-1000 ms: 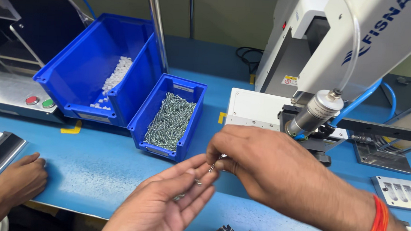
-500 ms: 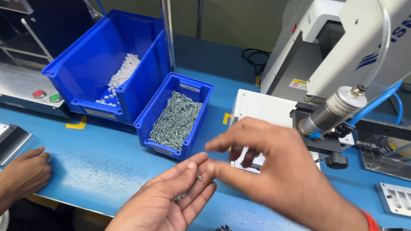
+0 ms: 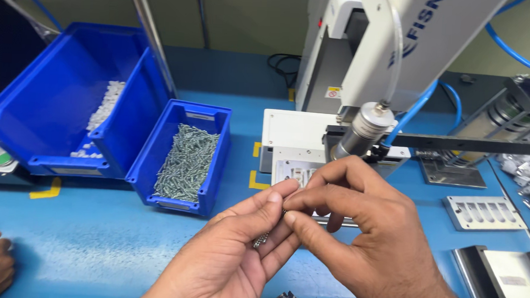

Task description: The person places small metal springs into a metal jig on a blue workbench. They repeatedly pick up springs from a blue bin, insert them into the jig slots, and then remove the jig to place it aside before repeating the process.

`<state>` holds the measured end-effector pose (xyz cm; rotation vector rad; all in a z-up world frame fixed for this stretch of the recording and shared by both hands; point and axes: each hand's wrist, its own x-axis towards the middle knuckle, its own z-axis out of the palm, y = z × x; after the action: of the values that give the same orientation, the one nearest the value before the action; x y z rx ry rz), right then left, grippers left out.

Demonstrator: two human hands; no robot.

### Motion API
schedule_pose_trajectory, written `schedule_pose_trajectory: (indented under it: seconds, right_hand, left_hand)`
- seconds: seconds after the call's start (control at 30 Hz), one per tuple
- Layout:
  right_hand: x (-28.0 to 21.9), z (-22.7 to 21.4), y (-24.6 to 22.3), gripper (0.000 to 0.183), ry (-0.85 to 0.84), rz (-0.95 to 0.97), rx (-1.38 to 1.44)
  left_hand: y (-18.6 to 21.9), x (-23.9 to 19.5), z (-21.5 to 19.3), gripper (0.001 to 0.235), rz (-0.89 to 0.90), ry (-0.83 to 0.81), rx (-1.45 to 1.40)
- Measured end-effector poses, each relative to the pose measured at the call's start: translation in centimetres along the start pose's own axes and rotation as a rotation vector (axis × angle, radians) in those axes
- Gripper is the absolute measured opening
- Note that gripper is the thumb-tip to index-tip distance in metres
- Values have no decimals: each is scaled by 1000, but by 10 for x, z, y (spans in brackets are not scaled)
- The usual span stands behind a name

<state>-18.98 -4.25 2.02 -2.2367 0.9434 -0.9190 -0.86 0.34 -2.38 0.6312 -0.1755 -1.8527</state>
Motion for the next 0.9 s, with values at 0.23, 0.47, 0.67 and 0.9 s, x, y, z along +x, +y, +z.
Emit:
schedule_pose_trajectory:
  seconds: [0.23,0.47,0.67,0.9]
  right_hand:
    - [-10,-37,20,19,298,67,-216]
    - [-2,-60,94,23,235,453,-328]
    - [8,-48,124,16,88,328,-494]
    - [26,-45,125,41,-76,422,-722]
  left_hand:
    - [-8,15,13,46,-167,-59,-79]
    - [-11,12,13,43,-177,178,14]
    - [-14,9,13,40,-110,136,21]
    - [-14,9,15,39,-142,174,84]
